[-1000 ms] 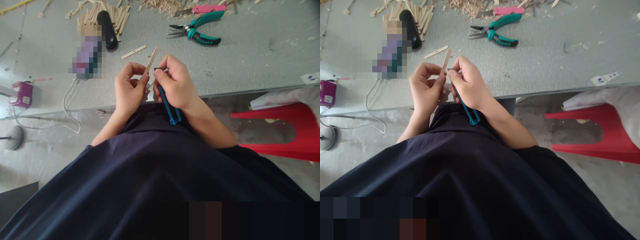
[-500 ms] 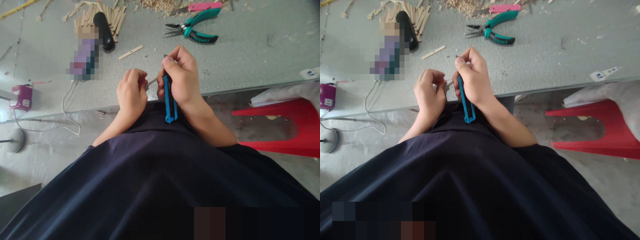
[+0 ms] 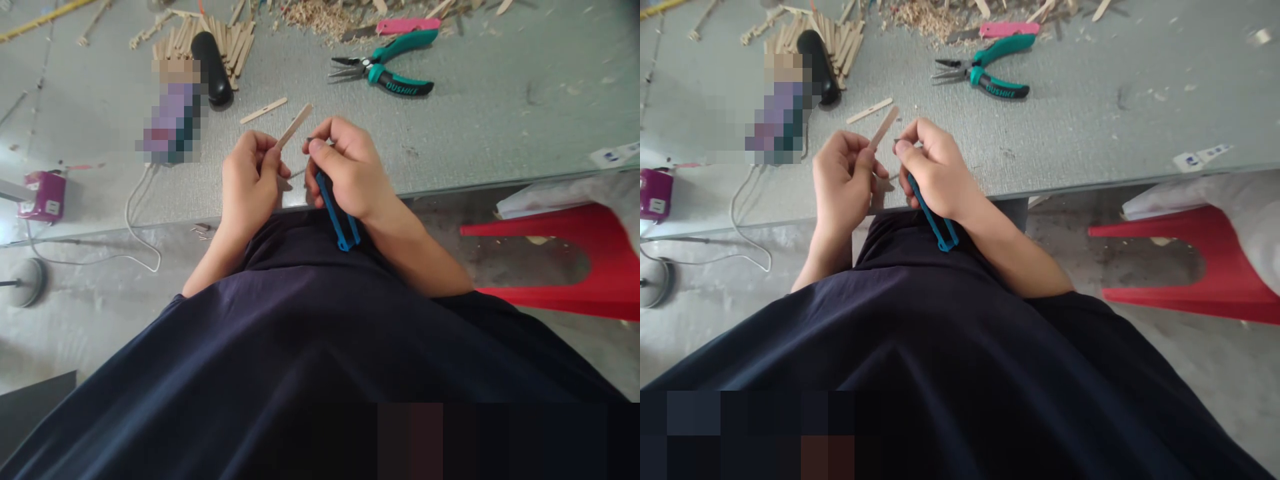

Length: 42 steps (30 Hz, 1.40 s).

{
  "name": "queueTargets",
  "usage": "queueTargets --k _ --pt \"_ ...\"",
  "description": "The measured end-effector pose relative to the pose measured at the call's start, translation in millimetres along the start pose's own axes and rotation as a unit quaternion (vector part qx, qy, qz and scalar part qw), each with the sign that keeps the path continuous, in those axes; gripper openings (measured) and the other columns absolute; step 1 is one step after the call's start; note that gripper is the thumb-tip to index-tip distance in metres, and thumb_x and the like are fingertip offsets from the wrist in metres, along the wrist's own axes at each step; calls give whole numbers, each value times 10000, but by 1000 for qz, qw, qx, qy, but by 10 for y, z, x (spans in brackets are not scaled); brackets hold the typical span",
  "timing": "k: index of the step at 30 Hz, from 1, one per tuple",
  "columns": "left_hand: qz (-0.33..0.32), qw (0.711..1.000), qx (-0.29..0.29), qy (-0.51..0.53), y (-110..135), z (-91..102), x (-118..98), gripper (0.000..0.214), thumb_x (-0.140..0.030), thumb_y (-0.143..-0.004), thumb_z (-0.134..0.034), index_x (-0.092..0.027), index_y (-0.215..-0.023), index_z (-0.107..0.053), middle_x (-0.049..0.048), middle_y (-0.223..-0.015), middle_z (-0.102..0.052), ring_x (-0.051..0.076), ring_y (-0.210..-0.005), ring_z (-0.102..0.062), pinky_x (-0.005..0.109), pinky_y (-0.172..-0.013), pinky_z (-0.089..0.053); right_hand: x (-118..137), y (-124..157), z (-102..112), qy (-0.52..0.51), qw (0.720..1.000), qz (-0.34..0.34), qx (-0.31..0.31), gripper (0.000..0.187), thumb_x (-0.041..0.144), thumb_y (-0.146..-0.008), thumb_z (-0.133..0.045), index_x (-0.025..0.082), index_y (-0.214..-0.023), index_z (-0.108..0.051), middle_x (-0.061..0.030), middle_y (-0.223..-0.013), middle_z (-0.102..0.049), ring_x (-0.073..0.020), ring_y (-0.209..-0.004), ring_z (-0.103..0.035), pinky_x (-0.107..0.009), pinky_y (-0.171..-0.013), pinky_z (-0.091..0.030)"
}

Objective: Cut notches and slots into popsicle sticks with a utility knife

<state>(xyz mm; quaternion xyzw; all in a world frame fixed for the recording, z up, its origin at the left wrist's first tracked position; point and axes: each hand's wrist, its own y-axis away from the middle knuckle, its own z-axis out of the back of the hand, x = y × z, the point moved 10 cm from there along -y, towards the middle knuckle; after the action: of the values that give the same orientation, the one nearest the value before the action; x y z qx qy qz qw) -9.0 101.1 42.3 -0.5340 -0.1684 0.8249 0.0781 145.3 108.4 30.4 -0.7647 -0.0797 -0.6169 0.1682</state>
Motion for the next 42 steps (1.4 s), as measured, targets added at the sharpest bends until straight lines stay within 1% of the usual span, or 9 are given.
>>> queueTargets --k 2,5,9,12,18,22,25,34,42 --pt "21 999 20 44 30 -115 19 177 -455 -1124 -667 -309 -1033 -623 -34 -766 -759 132 -517 -613 304 -500 -500 -18 11 -39 18 1000 -10 19 291 509 -1142 -676 297 -988 -550 85 -581 -567 -131 -430 -505 -284 -405 -438" --pt "-1 997 26 71 42 -218 -9 226 -495 -1132 -667 -292 -1041 -628 -39 -767 -761 106 -489 -607 272 -479 -466 1 18 -28 29 999 -5 15 353 565 -1142 -677 287 -954 -569 72 -601 -553 -132 -443 -510 -272 -401 -451" --pt "-54 996 8 76 37 -226 -58 330 -605 -1140 -638 -285 -1072 -677 -40 -746 -726 115 -566 -682 262 -534 -509 28 11 -24 36 999 -5 18 361 504 -1168 -617 264 -901 -584 50 -609 -574 -121 -450 -513 -239 -402 -436" --pt "-89 993 0 78 53 -214 -127 410 -674 -1136 -614 -279 -1069 -699 -32 -747 -702 127 -644 -734 269 -598 -559 27 0 -21 29 999 -16 22 356 480 -1165 -637 252 -894 -594 37 -643 -594 -116 -464 -533 -240 -416 -457" --pt "-114 991 -2 65 93 -250 -264 523 -767 -1125 -550 -268 -1022 -666 -25 -774 -685 115 -618 -724 269 -565 -539 5 -7 -21 34 999 -25 29 388 543 -1137 -690 260 -894 -581 37 -649 -585 -127 -485 -533 -256 -433 -471" --pt "-102 994 5 47 91 -283 -238 550 -798 -1121 -514 -272 -1019 -638 -28 -764 -675 117 -611 -732 267 -555 -531 18 -5 -13 47 998 -19 27 365 464 -1152 -637 262 -857 -566 25 -633 -595 -138 -481 -538 -269 -432 -460" --pt "-108 993 8 53 100 -288 -231 550 -807 -1115 -519 -275 -1024 -628 -30 -774 -675 119 -610 -740 268 -551 -530 27 -5 -17 60 998 -20 29 369 467 -1150 -640 262 -853 -564 28 -621 -594 -135 -477 -531 -268 -439 -461" --pt "-132 989 5 68 101 -269 -206 439 -691 -1161 -545 -280 -1051 -654 -28 -805 -685 108 -604 -727 273 -555 -536 42 -19 -27 77 996 -24 28 369 443 -1144 -631 257 -830 -578 28 -597 -583 -129 -451 -527 -264 -421 -448" --pt "-119 989 9 90 99 -300 -171 506 -772 -1125 -545 -280 -1028 -622 -41 -762 -663 103 -573 -719 251 -499 -493 7 -22 -23 87 995 -32 27 411 438 -1159 -625 249 -800 -557 33 -613 -572 -116 -444 -531 -259 -426 -439"
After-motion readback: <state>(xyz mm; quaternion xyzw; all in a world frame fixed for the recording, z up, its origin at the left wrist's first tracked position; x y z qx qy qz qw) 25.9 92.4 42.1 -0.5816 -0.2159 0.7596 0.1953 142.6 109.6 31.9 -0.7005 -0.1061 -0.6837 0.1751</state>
